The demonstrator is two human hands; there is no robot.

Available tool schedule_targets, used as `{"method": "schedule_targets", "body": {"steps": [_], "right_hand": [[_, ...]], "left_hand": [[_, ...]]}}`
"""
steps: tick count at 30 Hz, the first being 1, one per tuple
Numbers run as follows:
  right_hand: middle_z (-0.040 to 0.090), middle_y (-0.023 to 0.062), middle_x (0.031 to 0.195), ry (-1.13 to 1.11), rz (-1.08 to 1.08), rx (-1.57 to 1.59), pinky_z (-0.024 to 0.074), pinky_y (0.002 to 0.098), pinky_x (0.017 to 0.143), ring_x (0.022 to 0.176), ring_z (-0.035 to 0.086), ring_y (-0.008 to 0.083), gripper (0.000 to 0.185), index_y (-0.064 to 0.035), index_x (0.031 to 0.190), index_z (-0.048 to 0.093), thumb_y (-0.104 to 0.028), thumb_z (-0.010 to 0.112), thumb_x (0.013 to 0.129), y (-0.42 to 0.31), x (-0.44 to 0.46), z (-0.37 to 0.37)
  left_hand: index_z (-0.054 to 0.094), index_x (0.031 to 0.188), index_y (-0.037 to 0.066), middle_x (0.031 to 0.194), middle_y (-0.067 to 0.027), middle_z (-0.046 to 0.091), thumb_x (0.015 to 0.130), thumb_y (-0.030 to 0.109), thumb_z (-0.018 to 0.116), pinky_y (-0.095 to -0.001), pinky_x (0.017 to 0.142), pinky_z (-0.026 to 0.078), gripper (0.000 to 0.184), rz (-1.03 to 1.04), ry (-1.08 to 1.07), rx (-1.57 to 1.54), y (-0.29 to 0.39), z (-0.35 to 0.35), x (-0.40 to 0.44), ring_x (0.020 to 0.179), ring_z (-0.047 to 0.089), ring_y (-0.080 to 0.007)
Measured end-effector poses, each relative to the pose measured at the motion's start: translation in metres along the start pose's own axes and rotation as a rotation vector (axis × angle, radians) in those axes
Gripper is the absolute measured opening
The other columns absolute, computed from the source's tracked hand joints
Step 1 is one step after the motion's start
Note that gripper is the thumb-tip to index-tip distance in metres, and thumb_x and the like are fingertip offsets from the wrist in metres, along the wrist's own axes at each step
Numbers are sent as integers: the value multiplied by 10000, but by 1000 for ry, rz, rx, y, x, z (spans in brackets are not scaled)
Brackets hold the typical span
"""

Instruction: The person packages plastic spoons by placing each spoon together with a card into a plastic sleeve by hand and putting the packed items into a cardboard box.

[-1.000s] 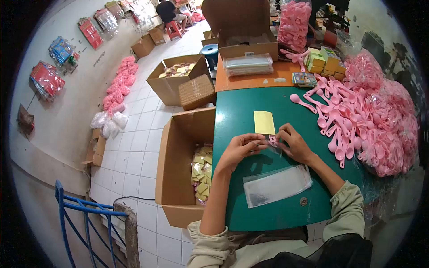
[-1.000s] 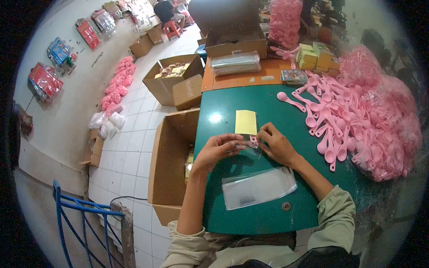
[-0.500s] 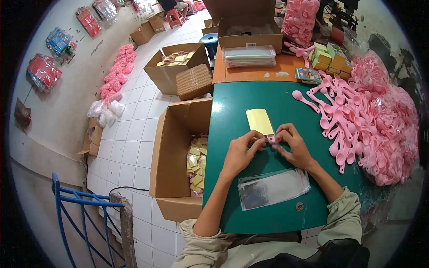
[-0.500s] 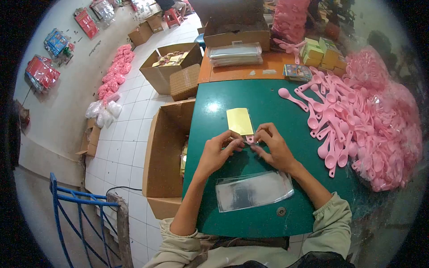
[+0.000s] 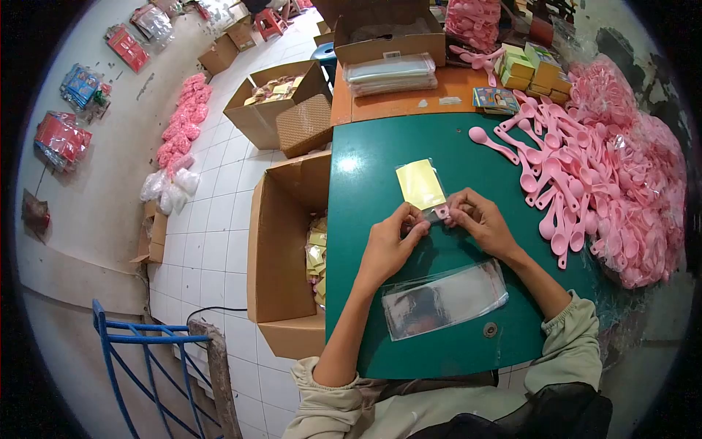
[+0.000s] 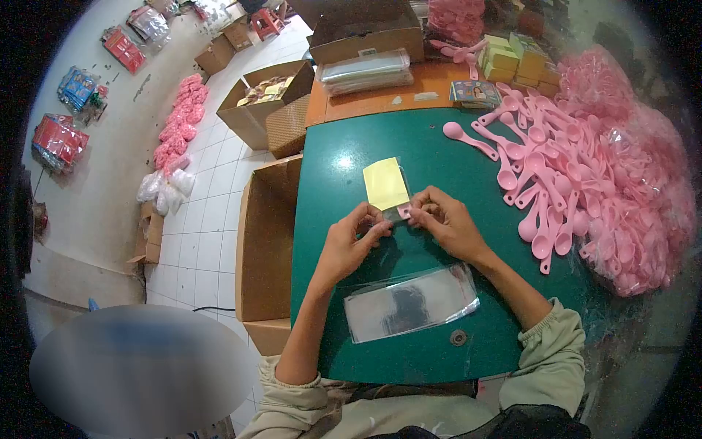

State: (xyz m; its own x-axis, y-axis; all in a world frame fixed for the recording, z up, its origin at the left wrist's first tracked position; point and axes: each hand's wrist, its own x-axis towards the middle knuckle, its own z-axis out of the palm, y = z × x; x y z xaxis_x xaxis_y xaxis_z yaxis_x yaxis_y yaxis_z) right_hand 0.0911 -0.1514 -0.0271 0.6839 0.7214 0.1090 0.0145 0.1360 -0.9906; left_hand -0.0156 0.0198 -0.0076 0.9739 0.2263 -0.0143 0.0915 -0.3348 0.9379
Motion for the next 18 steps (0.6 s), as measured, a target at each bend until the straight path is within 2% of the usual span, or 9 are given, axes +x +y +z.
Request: {"method": "schedule_targets", "body": {"steps": [6,11,15,18], "right_hand": [[598,62,759,28,68,-94,497,233,610,683,611,115,83,3,863,517,-68,558,874,-4,4,-2],[608,83,755,105,113,-98,502,224,566,650,621,123,103,9,859,495,-37,588,847,-8,4,4],[595,81,730,171,120,-100,501,216,539,634,624,127,144,3,860,463,-18,603,833,-7,2,8],[582,66,713,161,91,-86,497,212,535,632,622,121,136,-3,840,467,-15,602,833,-5,2,7]], "left_hand": [[555,867,-3,795,-57,595,844,187,630,-231,591,481,206,8,81,44,-1,1,0,662,583,-94],[562,828,-7,780,-53,565,837,182,640,-227,592,482,205,86,174,100,-5,6,-3,646,570,-94],[545,849,-11,842,-64,592,823,155,655,-232,608,489,201,-47,97,40,-9,2,-1,709,581,-98],[487,921,2,846,-84,599,813,123,661,-233,610,488,238,-123,156,-95,-1,5,-3,721,588,-103]]}}
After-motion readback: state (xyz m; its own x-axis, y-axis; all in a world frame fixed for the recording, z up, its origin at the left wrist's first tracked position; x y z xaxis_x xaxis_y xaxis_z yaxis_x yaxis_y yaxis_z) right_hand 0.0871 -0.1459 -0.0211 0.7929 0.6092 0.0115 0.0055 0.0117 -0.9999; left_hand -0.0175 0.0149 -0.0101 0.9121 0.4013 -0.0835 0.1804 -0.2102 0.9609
